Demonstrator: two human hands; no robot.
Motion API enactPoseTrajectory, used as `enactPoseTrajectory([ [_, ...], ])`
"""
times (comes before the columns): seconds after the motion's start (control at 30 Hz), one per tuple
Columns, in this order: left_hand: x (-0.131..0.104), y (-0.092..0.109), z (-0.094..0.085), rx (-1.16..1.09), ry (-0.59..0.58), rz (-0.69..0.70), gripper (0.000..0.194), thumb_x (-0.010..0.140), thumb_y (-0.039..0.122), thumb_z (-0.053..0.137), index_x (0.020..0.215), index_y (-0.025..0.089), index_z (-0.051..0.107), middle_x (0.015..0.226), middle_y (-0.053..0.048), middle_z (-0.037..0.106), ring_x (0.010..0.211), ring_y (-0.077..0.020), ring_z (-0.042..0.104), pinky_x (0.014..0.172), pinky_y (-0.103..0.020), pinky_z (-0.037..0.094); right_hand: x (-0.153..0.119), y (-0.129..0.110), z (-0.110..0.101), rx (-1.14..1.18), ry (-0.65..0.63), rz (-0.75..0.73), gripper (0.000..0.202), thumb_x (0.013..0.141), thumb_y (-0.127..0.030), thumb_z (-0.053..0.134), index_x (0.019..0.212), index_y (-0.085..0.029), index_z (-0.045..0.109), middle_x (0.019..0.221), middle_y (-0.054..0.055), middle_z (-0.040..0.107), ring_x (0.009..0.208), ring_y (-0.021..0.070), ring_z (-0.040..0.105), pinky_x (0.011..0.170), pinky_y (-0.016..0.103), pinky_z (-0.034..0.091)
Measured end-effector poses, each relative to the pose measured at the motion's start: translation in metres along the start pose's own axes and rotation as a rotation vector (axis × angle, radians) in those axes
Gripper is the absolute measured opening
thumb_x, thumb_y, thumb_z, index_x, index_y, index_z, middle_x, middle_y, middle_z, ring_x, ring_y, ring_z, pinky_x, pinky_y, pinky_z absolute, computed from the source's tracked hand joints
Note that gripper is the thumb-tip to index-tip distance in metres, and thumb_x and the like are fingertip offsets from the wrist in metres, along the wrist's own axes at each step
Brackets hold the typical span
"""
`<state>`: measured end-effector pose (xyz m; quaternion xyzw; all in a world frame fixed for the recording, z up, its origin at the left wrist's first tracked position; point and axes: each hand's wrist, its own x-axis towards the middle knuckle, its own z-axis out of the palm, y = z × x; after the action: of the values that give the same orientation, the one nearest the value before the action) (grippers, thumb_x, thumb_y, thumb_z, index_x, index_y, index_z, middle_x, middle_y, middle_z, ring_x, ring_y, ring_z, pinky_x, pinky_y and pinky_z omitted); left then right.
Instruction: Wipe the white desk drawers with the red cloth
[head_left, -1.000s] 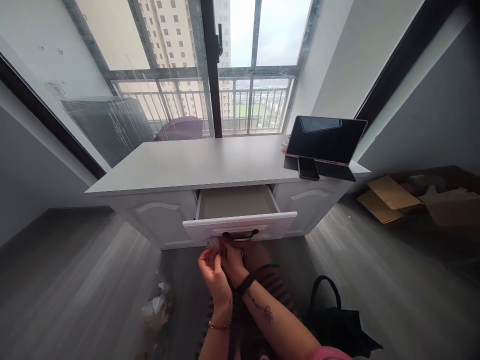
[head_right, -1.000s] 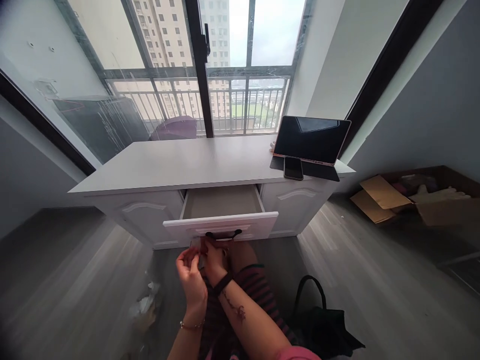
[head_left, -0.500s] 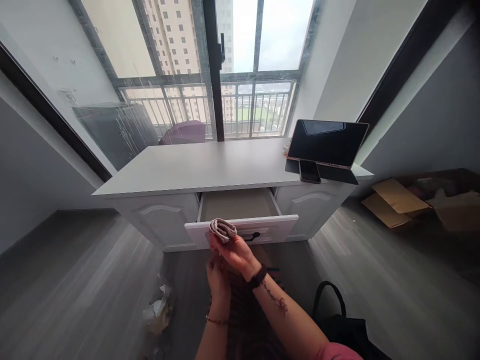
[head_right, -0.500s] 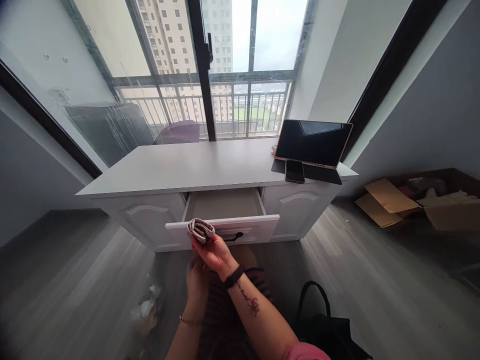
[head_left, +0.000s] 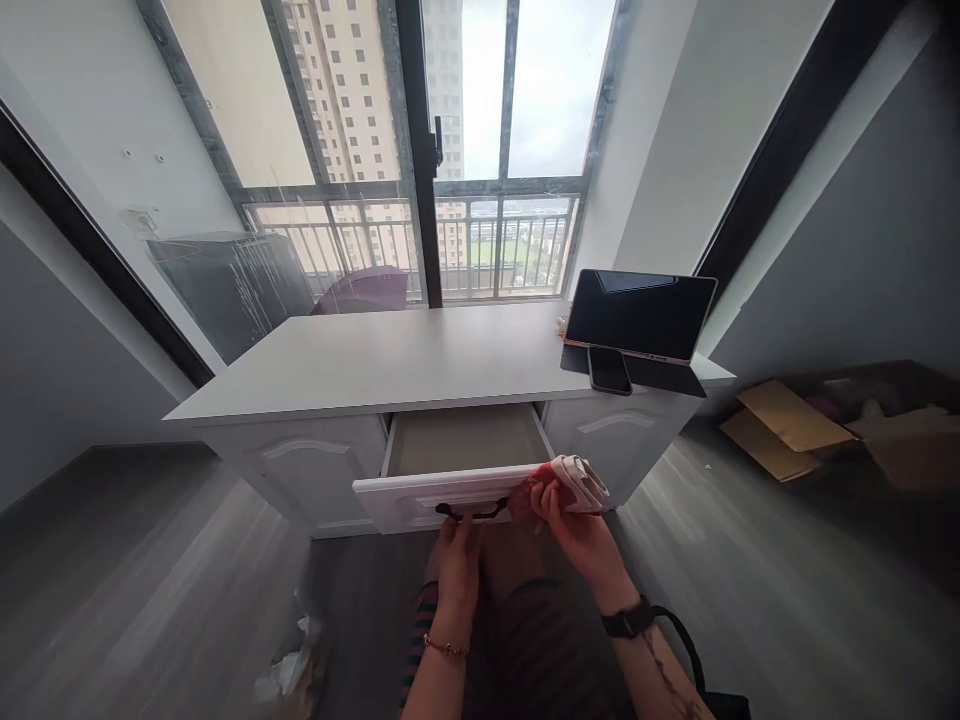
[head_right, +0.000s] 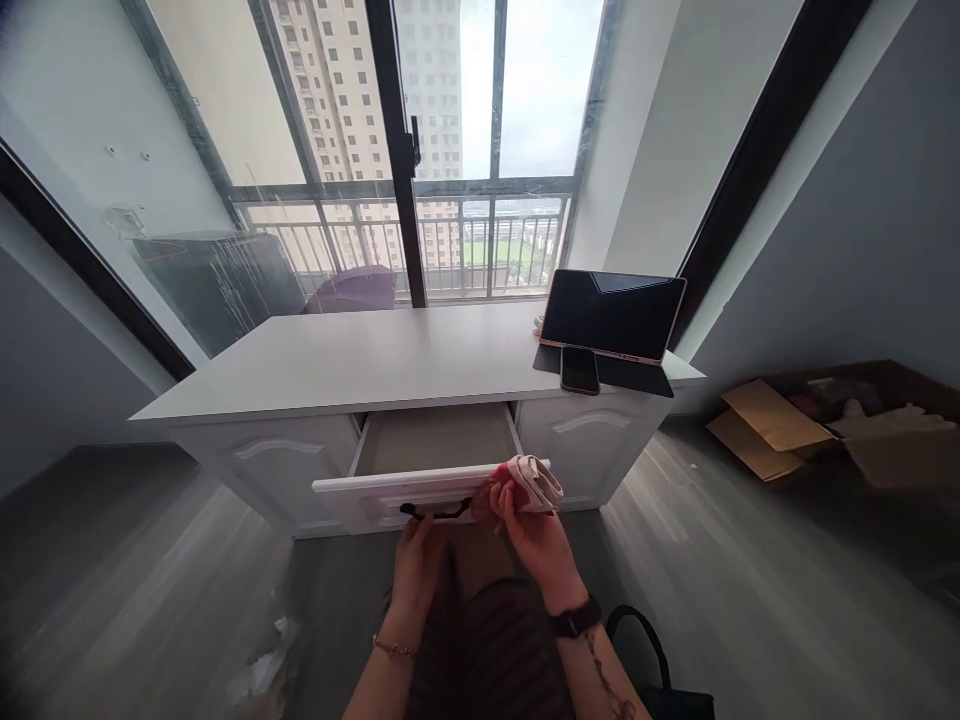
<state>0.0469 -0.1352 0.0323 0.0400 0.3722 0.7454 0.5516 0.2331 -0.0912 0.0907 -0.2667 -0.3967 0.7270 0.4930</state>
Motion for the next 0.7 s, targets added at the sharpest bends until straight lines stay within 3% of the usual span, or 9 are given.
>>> enactPoseTrajectory([
  [0.17, 0.011, -0.002, 0.001, 0.051, 0.099, 0.000, 0.016, 0.072, 0.009, 0.076, 0.080, 0.018, 0.066, 0.086, -0.001, 0.066, 0.085, -0.0116, 0.066, 0.083, -0.026, 0.058, -0.007, -0.006, -0.019, 0.655, 0.050, 0.145, 0.027, 0.095, -0.012, 0.044, 0.119, -0.011, 0.057, 0.103, 0.006, 0.064, 0.090, 0.0015, 0.066, 0.091, 0.009, 0.051],
  [0.3, 0.023, 0.001, 0.004, 0.080, 0.111, -0.005, 0.017, 0.072, 0.008, 0.076, 0.077, 0.018, 0.063, 0.081, 0.000, 0.063, 0.078, -0.0101, 0.063, 0.080, -0.028, 0.059, -0.010, -0.002, -0.019, 1.063, 0.127, 0.195, 0.032, 0.088, -0.009, 0.052, 0.120, -0.013, 0.052, 0.100, 0.003, 0.063, 0.083, 0.0037, 0.066, 0.082, 0.012, 0.056],
  [0.4, 0.033, 0.004, 0.009, 0.094, 0.085, 0.005, 0.017, 0.072, 0.009, 0.077, 0.075, 0.018, 0.062, 0.082, 0.000, 0.063, 0.078, -0.0101, 0.063, 0.081, -0.030, 0.059, -0.017, 0.008, -0.018, 1.100, 0.173, 0.198, 0.036, 0.085, -0.008, 0.054, 0.120, -0.014, 0.051, 0.101, 0.003, 0.062, 0.083, 0.0047, 0.065, 0.079, 0.014, 0.058],
  [0.7, 0.070, 0.010, 0.029, 0.143, 0.099, 0.003, 0.019, 0.075, 0.005, 0.072, 0.068, 0.017, 0.059, 0.074, 0.002, 0.059, 0.072, -0.0088, 0.061, 0.080, -0.028, 0.058, -0.028, 0.034, -0.015, 0.927, 0.171, 0.185, 0.037, 0.078, -0.013, 0.067, 0.113, -0.015, 0.056, 0.102, 0.003, 0.063, 0.082, 0.0054, 0.064, 0.077, 0.015, 0.057],
])
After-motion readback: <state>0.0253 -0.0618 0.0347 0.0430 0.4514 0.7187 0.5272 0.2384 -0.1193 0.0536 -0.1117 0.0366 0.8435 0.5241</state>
